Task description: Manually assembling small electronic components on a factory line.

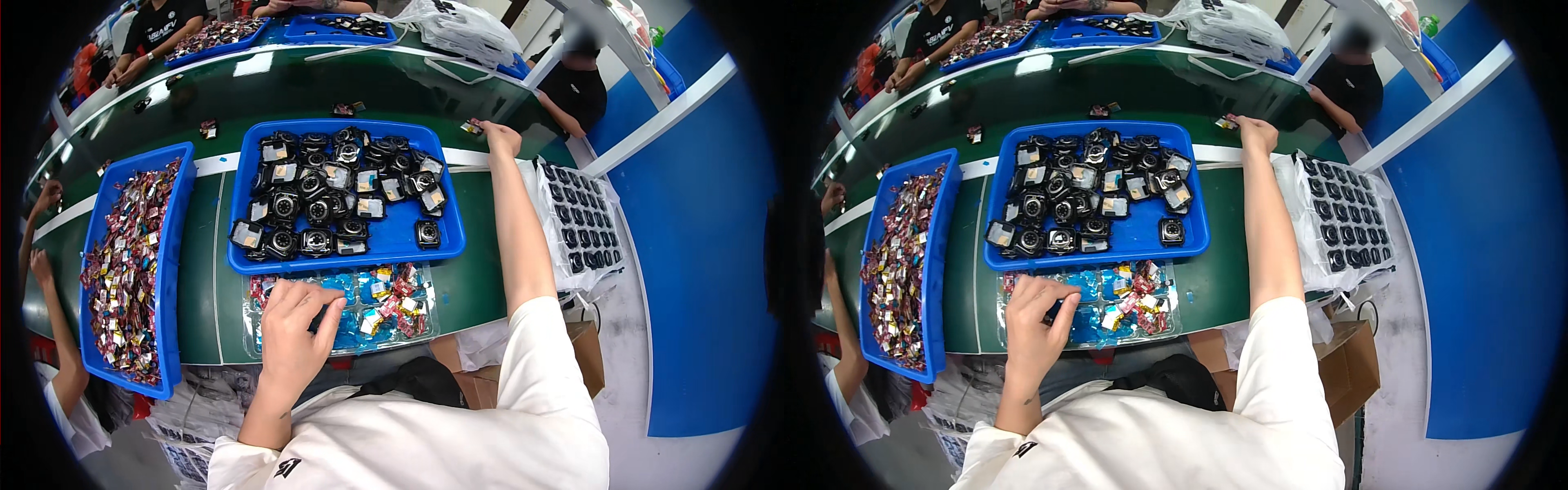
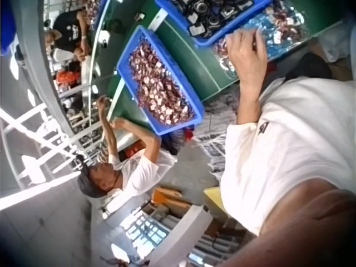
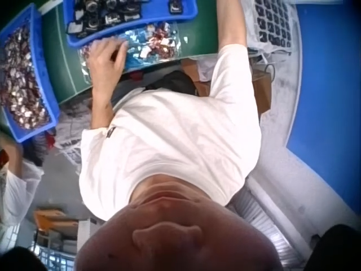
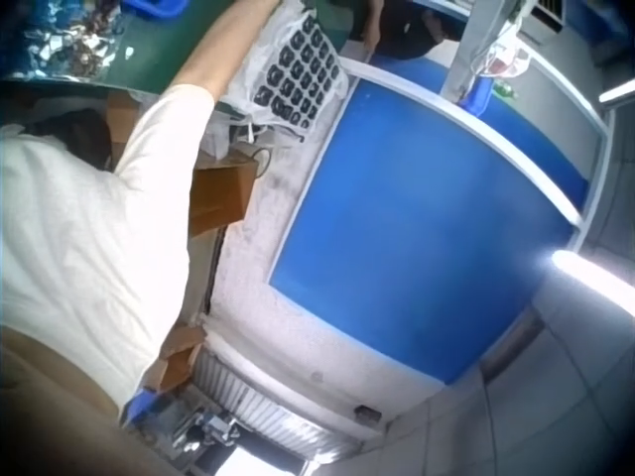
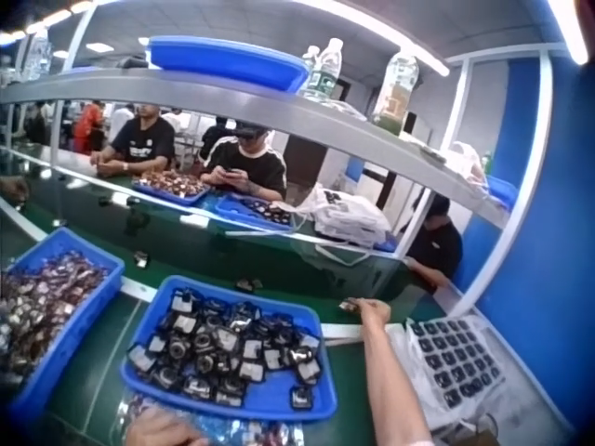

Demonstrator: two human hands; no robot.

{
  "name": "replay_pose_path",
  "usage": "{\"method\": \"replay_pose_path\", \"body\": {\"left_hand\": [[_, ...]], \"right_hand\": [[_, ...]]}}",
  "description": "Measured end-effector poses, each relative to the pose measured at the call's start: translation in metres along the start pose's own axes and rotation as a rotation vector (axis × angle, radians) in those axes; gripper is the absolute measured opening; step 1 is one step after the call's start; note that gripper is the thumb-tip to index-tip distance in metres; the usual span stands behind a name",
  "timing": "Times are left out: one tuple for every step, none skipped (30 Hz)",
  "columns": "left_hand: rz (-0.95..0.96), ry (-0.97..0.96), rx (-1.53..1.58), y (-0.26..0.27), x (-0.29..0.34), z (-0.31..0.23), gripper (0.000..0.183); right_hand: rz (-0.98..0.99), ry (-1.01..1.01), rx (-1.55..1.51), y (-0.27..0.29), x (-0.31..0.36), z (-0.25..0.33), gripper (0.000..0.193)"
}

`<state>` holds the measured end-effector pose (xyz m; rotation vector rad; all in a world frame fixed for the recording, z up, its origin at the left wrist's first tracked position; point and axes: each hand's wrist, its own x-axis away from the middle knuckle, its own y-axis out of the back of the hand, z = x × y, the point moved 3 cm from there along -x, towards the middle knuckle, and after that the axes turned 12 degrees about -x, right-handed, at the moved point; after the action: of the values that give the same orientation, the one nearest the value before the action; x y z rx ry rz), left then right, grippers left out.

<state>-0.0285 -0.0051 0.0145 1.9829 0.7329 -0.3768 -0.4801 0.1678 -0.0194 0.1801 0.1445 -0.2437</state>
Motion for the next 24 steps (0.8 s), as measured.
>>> {"method": "replay_pose_path", "body": {"left_hand": [[-0.005,0.017,-0.007,0.000,0.001,0.002,0.004],[-0.007,0.034,-0.014,0.001,0.002,0.003,0.004],[-0.027,0.030,-0.014,0.001,0.002,0.004,0.007],[-0.015,0.035,-0.021,0.002,0.002,0.006,0.007],[0.055,0.054,-0.042,0.003,0.004,0.008,0.010],[0.127,0.072,-0.060,0.002,0.006,0.009,0.013],[0.083,0.051,-0.058,0.000,0.005,0.009,0.018],[0.098,0.059,-0.063,-0.003,0.004,0.008,0.018],[0.067,0.049,-0.048,-0.004,0.004,0.006,0.017],[0.034,0.026,-0.020,-0.006,0.002,0.004,0.016],[0.056,0.007,0.015,-0.008,0.002,0.004,0.007],[0.068,0.000,0.028,-0.010,0.002,0.001,0.007],[0.078,0.038,0.026,-0.011,0.001,-0.001,0.008],[0.088,0.073,0.026,-0.012,-0.001,-0.001,0.013],[0.099,0.049,0.031,-0.014,-0.002,-0.003,0.019],[0.101,0.063,0.024,-0.013,-0.001,0.001,0.019],[0.083,0.017,0.019,-0.013,-0.002,0.001,0.017],[0.066,-0.038,0.022,-0.013,-0.003,-0.001,0.016],[0.069,-0.030,0.022,-0.013,-0.002,0.001,0.016],[0.067,-0.005,0.028,-0.013,0.000,0.004,0.015],[0.068,0.009,0.046,-0.013,0.001,0.004,0.014],[0.074,0.014,0.043,-0.014,0.003,0.004,0.014],[0.077,0.033,0.064,-0.014,0.002,0.003,0.013],[0.081,0.046,0.087,-0.015,-0.001,0.001,0.012]], "right_hand": [[-0.079,-0.042,0.053,0.003,-0.007,-0.009,0.024],[-0.158,-0.085,0.107,0.006,-0.014,-0.017,0.023],[-0.183,-0.111,0.153,0.008,-0.021,-0.026,0.025],[-0.177,-0.124,0.156,0.004,-0.025,-0.030,0.025],[-0.193,-0.118,0.193,0.001,-0.026,-0.030,0.027],[-0.210,-0.112,0.230,0.000,-0.027,-0.030,0.029],[-0.218,-0.131,0.225,-0.004,-0.027,-0.029,0.032],[-0.225,-0.149,0.216,-0.006,-0.023,-0.021,0.035],[-0.197,-0.192,0.185,-0.009,-0.016,-0.016,0.039],[-0.097,-0.218,0.185,-0.007,-0.025,-0.018,0.033],[-0.061,-0.165,0.081,-0.003,-0.027,-0.024,0.034],[-0.026,-0.110,-0.022,0.004,-0.029,-0.029,0.036],[-0.029,-0.113,-0.018,0.008,-0.026,-0.029,0.036],[-0.037,-0.070,-0.028,0.014,-0.023,-0.028,0.033],[-0.048,-0.026,-0.038,0.024,-0.021,-0.026,0.031],[0.097,0.024,-0.144,0.022,0.006,-0.007,0.026],[0.233,0.075,-0.249,0.028,0.046,0.028,0.021],[0.394,0.165,-0.274,0.039,0.086,0.060,0.018],[0.568,0.253,-0.298,0.044,0.128,0.086,0.015],[0.751,0.338,-0.280,0.046,0.169,0.097,0.018],[0.896,0.422,-0.106,0.057,0.205,0.106,0.017],[1.038,0.505,0.066,0.065,0.237,0.106,0.017],[1.034,0.579,0.177,0.075,0.260,0.101,0.018],[1.021,0.651,0.292,0.082,0.278,0.094,0.019]]}}
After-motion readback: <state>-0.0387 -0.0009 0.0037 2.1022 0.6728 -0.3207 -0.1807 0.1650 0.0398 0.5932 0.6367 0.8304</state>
